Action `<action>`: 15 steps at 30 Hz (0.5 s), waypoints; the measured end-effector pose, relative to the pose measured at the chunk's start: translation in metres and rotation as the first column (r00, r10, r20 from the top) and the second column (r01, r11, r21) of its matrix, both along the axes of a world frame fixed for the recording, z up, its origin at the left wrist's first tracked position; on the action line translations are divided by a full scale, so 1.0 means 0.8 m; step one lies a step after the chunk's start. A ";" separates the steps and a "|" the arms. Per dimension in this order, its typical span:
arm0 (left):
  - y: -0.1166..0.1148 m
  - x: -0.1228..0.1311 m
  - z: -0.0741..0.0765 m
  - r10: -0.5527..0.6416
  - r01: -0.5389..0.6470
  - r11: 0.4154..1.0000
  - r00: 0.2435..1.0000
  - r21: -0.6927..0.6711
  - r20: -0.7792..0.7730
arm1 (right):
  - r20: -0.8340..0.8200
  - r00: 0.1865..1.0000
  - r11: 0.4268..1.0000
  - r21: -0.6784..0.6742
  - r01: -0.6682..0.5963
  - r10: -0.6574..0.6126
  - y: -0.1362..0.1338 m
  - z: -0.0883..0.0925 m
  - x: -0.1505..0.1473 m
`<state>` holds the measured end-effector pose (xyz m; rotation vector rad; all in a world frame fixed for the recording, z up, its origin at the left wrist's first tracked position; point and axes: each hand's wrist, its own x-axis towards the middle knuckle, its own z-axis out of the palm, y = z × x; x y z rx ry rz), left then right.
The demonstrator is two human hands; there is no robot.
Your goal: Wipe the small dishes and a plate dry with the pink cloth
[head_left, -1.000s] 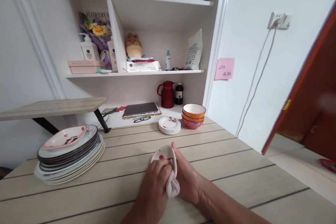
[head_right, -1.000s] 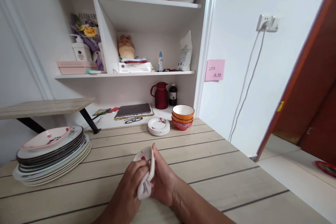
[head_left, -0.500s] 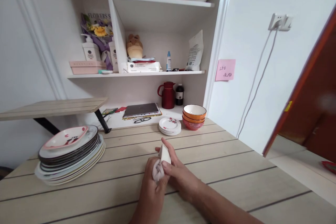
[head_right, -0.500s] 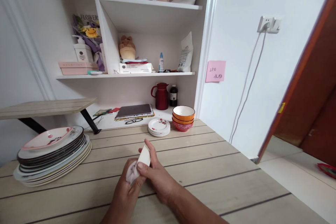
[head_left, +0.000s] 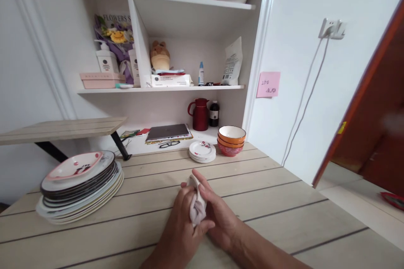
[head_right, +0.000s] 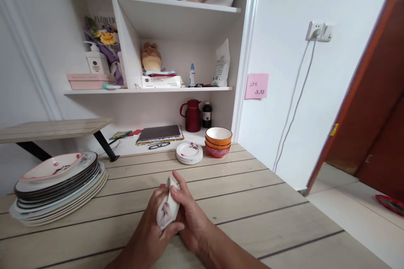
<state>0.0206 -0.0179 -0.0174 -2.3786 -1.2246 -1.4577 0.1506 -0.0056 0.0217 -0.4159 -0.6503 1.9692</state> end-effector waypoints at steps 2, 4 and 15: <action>-0.004 0.000 0.007 -0.028 0.029 0.999 0.998 0.017 -0.060 | -0.036 0.999 0.999 -0.054 -0.004 0.002 0.001 0.001 -0.003; -0.007 0.000 0.015 -0.065 0.068 0.997 0.992 0.023 -0.109 | -0.074 0.997 0.990 -0.135 -0.027 0.017 0.003 0.002 -0.005; -0.009 0.002 0.020 -0.199 0.204 0.975 0.978 -0.086 0.062 | 0.011 0.975 0.963 -0.159 -0.216 0.220 0.016 0.004 0.003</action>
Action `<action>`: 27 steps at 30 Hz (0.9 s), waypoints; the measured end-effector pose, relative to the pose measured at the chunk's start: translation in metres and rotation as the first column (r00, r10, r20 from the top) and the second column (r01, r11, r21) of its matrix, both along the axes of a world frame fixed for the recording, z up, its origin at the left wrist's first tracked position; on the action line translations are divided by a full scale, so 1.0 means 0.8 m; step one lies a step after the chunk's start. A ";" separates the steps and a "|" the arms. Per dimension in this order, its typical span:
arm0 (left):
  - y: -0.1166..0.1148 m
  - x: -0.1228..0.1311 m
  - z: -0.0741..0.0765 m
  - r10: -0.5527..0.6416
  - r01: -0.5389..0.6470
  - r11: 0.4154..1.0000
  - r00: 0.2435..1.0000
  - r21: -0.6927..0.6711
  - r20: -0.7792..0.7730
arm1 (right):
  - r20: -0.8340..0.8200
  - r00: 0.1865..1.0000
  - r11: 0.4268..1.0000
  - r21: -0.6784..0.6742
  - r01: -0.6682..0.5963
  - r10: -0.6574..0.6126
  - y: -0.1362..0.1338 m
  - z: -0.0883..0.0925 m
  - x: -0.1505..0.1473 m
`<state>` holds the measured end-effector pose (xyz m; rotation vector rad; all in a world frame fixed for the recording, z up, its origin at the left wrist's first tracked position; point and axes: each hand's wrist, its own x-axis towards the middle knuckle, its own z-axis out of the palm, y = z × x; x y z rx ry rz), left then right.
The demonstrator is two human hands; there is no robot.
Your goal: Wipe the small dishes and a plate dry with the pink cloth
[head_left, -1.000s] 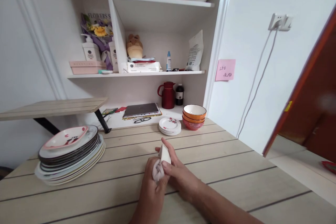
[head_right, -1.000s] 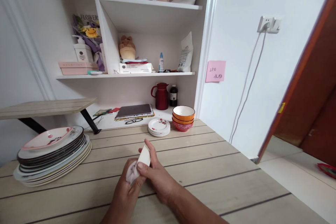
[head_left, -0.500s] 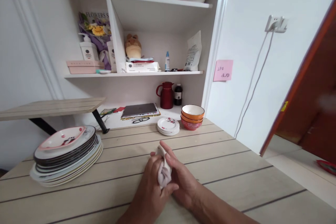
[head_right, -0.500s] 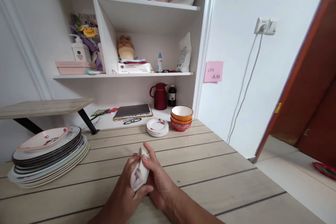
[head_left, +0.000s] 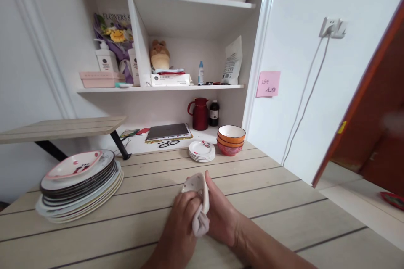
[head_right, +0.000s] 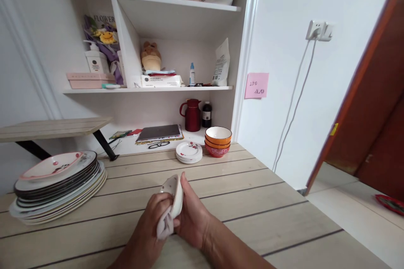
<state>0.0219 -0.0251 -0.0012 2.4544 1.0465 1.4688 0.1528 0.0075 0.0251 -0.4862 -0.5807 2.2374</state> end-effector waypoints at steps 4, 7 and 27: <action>-0.001 0.010 0.003 0.108 -0.040 0.977 0.940 -0.210 0.323 | -0.046 0.988 0.975 0.160 0.155 -0.149 -0.009 0.003 -0.003; 0.000 0.013 0.007 0.151 -0.041 0.959 0.911 -0.280 0.383 | -0.073 0.980 0.943 0.269 0.197 -0.184 -0.012 0.001 -0.003; -0.003 -0.002 0.005 0.190 -0.159 0.972 0.965 0.175 -0.183 | -0.009 0.998 0.998 0.000 0.064 -0.064 -0.021 -0.005 -0.017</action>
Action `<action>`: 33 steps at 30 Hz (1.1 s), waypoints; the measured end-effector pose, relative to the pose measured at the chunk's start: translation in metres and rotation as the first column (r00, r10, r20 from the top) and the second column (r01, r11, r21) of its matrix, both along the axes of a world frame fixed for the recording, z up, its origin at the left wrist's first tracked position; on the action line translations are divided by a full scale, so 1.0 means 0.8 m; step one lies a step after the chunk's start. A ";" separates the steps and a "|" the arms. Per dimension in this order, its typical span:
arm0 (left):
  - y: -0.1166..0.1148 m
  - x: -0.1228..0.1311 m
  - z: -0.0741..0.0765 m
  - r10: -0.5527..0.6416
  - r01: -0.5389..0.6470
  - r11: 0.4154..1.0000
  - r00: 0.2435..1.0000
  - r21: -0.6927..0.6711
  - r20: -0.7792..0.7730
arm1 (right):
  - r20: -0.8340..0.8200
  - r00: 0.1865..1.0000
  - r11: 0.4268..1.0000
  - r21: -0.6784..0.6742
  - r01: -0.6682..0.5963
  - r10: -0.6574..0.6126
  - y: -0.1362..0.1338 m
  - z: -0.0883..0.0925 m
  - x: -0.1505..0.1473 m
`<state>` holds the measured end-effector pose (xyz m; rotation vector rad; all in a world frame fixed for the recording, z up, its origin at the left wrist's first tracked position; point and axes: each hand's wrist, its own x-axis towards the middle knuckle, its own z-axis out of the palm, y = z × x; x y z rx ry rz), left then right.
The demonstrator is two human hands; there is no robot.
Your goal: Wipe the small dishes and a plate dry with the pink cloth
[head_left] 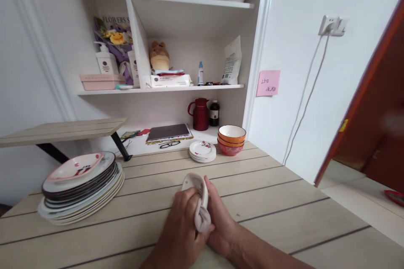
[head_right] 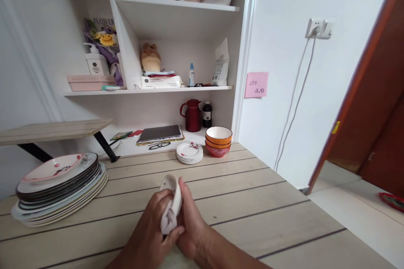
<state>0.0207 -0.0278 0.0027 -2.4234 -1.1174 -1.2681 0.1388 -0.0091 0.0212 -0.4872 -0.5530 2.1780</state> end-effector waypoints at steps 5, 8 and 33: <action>0.005 -0.002 0.002 -0.030 0.029 0.999 0.997 -0.016 -0.077 | -0.072 0.994 0.995 -0.052 -0.085 0.081 0.014 -0.002 0.008; 0.007 -0.005 0.002 -0.065 0.065 0.998 0.997 -0.001 -0.049 | -0.041 0.982 0.980 -0.072 -0.185 0.182 0.021 -0.003 0.013; -0.009 0.010 0.006 -0.046 0.058 0.994 0.991 0.097 -0.124 | -0.021 0.994 0.994 0.033 -0.108 0.109 0.023 0.003 0.016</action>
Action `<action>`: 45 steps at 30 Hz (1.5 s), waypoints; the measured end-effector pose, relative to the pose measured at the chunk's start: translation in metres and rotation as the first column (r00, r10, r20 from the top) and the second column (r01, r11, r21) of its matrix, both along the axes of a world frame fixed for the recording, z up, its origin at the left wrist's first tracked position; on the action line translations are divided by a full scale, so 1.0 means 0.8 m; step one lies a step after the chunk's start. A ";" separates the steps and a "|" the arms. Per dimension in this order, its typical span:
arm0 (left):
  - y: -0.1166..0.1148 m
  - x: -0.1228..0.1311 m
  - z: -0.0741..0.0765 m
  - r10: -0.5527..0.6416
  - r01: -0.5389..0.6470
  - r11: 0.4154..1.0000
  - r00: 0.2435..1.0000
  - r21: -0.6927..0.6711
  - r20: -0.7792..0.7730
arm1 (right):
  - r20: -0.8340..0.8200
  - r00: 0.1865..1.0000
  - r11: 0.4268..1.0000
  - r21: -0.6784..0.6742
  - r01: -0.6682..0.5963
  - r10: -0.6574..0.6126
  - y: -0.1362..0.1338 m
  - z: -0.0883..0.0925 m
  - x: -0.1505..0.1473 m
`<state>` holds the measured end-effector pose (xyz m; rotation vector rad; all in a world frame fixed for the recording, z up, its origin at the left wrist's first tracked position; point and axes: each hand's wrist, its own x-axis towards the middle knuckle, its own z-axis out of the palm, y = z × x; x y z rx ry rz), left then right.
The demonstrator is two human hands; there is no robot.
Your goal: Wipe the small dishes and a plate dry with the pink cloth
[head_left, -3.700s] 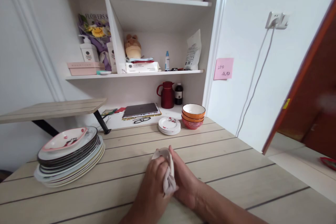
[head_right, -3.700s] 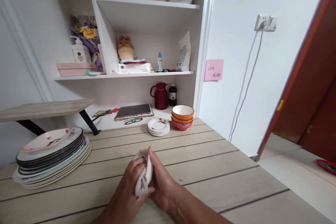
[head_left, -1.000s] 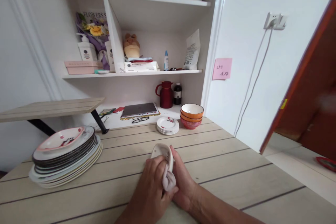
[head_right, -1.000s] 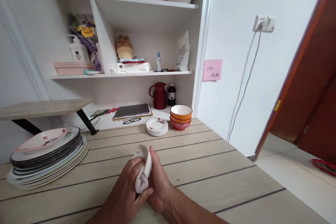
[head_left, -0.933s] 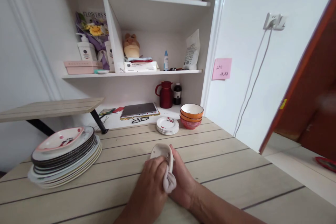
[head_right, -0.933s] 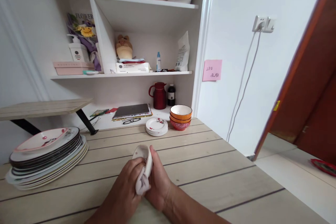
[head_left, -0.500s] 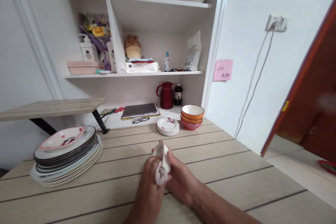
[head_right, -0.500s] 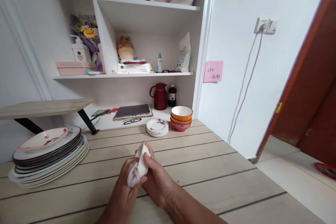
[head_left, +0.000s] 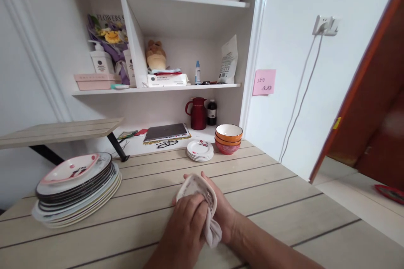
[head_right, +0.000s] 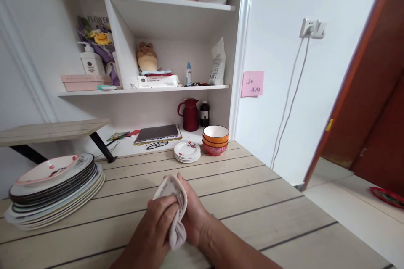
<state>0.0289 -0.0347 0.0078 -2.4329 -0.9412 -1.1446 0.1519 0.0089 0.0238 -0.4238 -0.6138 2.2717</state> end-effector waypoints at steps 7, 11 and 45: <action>0.007 0.003 -0.012 0.064 0.059 0.960 0.905 -0.275 0.420 | 0.008 0.992 0.988 0.085 0.127 -0.128 -0.003 0.003 0.002; 0.010 0.004 -0.008 0.124 0.145 0.905 0.810 -0.401 0.573 | -0.046 0.959 0.949 0.138 0.282 -0.278 -0.009 0.000 -0.003; 0.007 0.004 -0.013 0.111 0.120 0.921 0.831 -0.371 0.545 | -0.028 0.990 0.988 0.062 0.139 -0.138 -0.003 0.003 0.001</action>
